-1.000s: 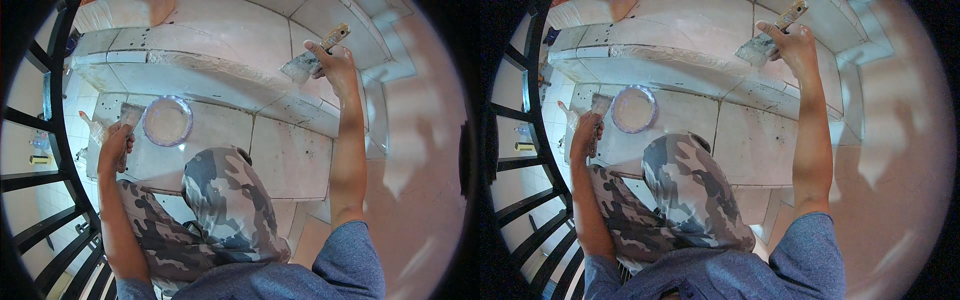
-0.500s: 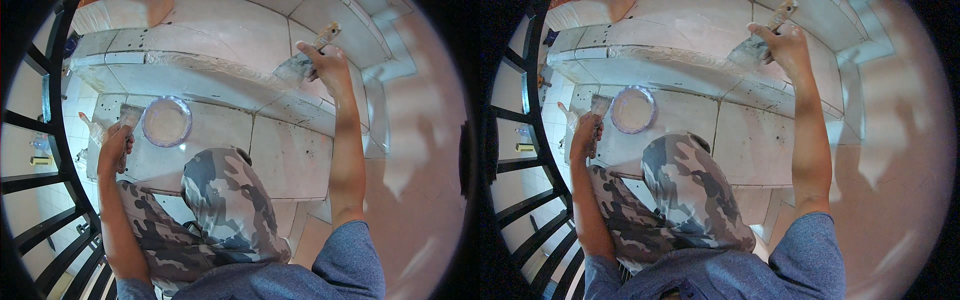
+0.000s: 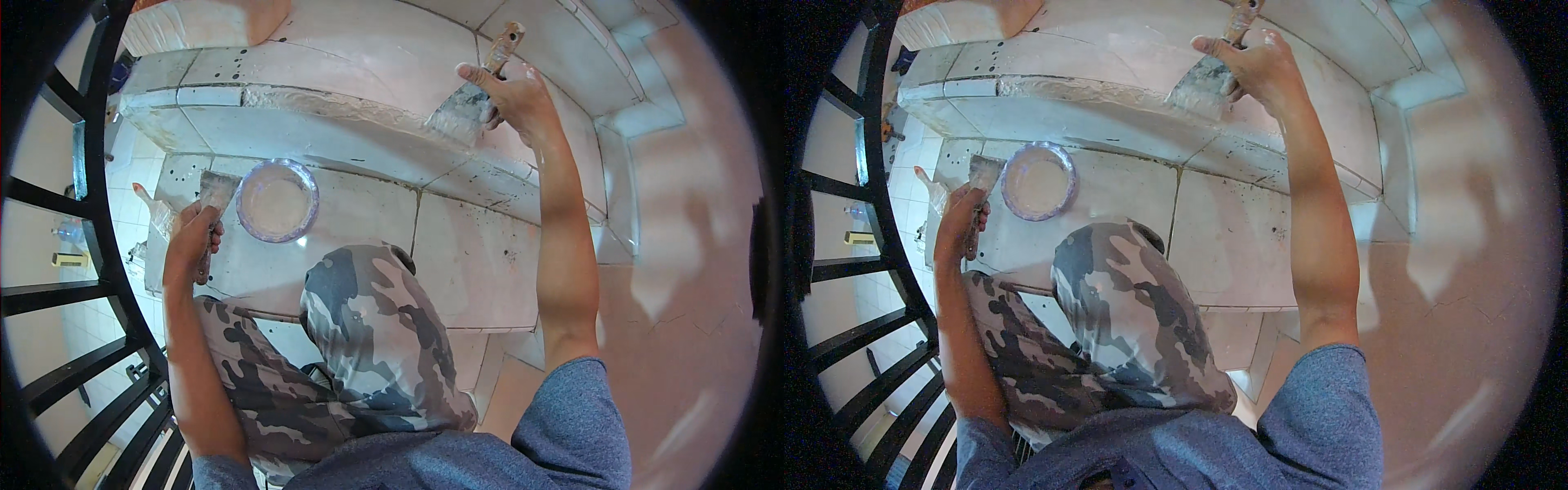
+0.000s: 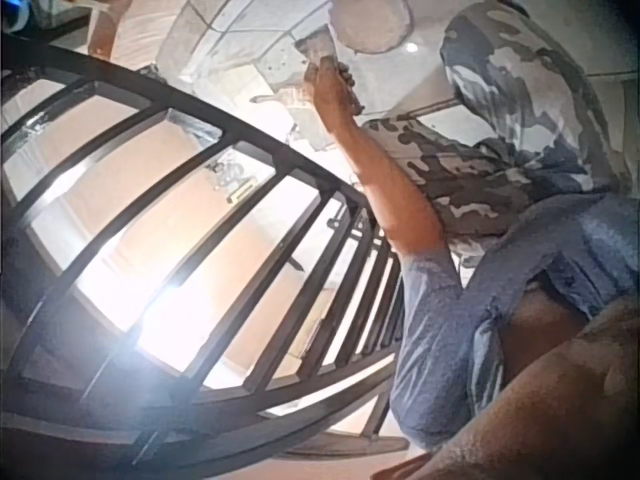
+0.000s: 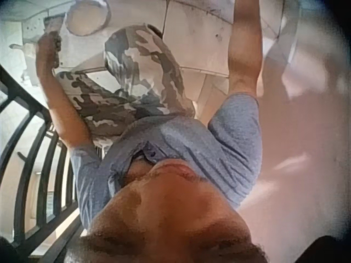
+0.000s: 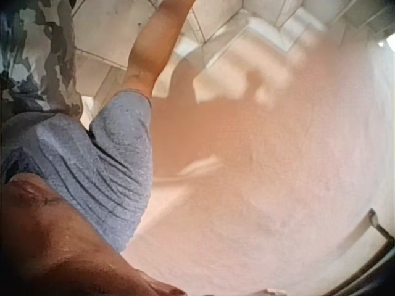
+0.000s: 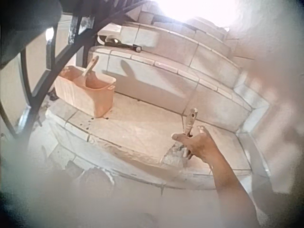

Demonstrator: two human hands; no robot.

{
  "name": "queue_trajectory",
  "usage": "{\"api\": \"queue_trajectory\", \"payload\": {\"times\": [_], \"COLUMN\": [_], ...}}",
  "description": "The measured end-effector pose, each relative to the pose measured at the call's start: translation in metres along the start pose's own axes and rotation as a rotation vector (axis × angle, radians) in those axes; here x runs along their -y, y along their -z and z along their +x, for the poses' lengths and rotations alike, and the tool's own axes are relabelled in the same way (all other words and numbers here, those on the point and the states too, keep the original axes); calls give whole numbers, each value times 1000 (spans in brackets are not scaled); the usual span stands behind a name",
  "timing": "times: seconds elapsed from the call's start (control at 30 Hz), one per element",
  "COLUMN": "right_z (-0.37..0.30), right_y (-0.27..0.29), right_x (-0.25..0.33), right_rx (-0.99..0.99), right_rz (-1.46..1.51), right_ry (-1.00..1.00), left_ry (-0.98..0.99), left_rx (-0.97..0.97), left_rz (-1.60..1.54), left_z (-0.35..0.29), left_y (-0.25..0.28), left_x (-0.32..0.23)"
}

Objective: The person applies a white plaster-like substance to the tiled steps of a spiral staircase using a trowel and a smaller putty knife. They scoop the material from a container and spread it along the edges and surfaces of the steps.

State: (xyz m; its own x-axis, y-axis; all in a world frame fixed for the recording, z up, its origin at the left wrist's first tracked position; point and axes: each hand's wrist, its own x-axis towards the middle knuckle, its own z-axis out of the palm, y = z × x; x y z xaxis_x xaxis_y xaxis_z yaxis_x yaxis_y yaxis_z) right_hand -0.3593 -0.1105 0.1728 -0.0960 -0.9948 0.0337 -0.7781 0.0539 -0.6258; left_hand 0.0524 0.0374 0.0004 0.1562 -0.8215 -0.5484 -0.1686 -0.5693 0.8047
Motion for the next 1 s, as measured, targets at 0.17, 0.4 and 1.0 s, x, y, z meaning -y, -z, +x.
{"api": "queue_trajectory", "payload": {"times": [0.17,0.4,1.0], "right_z": [3,14,34], "right_y": [2,5,-10], "right_x": [4,4,19], "right_rx": [23,106,141], "right_rz": [-2,54,67], "right_ry": [26,54,67], "left_ry": [7,18,32], "left_rx": [0,10,-4], "left_rz": [-8,-22,-51], "left_z": [-4,2,0], "left_y": [-6,-5,-8], "left_x": [-6,-1,0]}}
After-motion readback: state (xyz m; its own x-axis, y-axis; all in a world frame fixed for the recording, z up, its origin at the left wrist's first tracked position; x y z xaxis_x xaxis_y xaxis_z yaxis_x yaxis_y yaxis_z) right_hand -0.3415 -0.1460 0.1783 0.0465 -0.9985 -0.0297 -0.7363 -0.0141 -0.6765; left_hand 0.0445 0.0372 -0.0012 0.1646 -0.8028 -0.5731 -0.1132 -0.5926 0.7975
